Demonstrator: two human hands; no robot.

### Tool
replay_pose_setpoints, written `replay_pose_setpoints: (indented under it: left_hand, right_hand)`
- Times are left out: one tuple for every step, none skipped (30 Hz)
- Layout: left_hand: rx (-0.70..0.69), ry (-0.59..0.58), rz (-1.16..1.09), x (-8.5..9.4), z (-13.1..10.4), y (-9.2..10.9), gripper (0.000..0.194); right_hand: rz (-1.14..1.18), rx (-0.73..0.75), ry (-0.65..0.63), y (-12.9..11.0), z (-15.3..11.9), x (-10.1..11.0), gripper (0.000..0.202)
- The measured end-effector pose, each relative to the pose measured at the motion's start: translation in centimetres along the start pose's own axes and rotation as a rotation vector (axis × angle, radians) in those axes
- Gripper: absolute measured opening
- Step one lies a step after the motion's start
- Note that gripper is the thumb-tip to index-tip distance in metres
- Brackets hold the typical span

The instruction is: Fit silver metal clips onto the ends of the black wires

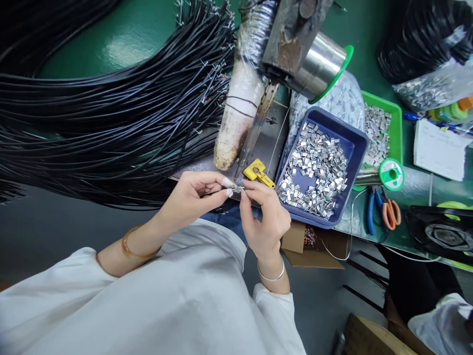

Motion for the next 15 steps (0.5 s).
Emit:
replay_pose_setpoints:
  left_hand:
    - [-0.016,-0.008,0.030,0.0,-0.2,0.0,0.008]
    - [-0.036,-0.005,0.064,-0.1,-0.5,0.0,0.007]
    - [-0.062,0.012,0.100,0.0,-0.7,0.1,0.006]
    - [-0.096,0.039,0.132,0.0,-1.0,0.1,0.008]
    - [-0.132,0.067,0.158,0.1,-1.2,0.1,0.009]
    - [-0.156,0.081,0.173,0.2,-1.4,0.1,0.008]
    - [-0.154,0.071,0.169,0.3,-1.5,0.2,0.007]
    - [-0.119,0.039,0.139,0.4,-1.6,0.2,0.011]
    - [-0.058,-0.010,0.086,0.5,-1.6,0.2,0.015]
    - [0.015,-0.066,0.018,0.6,-1.6,0.2,0.018]
    - [0.086,-0.114,-0.051,0.6,-1.5,0.2,0.020]
    - [0.138,-0.145,-0.108,0.7,-1.4,0.3,0.020]
    - [0.165,-0.162,-0.147,0.8,-1.3,0.4,0.020]
    - [0.174,-0.168,-0.168,0.9,-1.3,0.5,0.020]
    - [0.173,-0.168,-0.176,1.0,-1.3,0.5,0.020]
  right_hand:
    - [0.005,-0.011,-0.010,0.0,0.1,0.1,0.022]
    - [0.013,-0.021,-0.012,-0.1,0.2,0.1,0.021]
    - [0.026,-0.035,-0.007,-0.1,0.3,0.2,0.020]
    - [0.042,-0.054,0.003,-0.1,0.4,0.2,0.019]
    - [0.062,-0.077,0.012,0.0,0.4,0.2,0.017]
    - [0.089,-0.098,0.017,0.1,0.4,0.2,0.016]
    - [0.116,-0.105,0.022,0.2,0.3,0.1,0.015]
    - [0.130,-0.090,0.026,0.3,0.2,0.1,0.015]
    - [0.125,-0.051,0.036,0.4,0.0,0.0,0.016]
    - [0.109,-0.002,0.051,0.5,-0.3,0.1,0.017]
    - [0.087,0.039,0.067,0.6,-0.5,0.2,0.019]
    - [0.060,0.069,0.085,0.7,-0.8,0.4,0.020]
    - [0.028,0.088,0.099,0.8,-1.0,0.6,0.021]
    - [-0.012,0.102,0.095,0.8,-1.2,0.9,0.021]
    - [-0.068,0.123,0.071,0.7,-1.3,1.1,0.021]
Point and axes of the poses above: each hand's wrist, its own z-axis towards the middle knuckle, its own x-axis out of the back of the hand, y = z × x, the point moved 2 cm from there along z, towards the middle knuckle, and after that the axes turned 3 degrees about y, right-handed, at the moved point
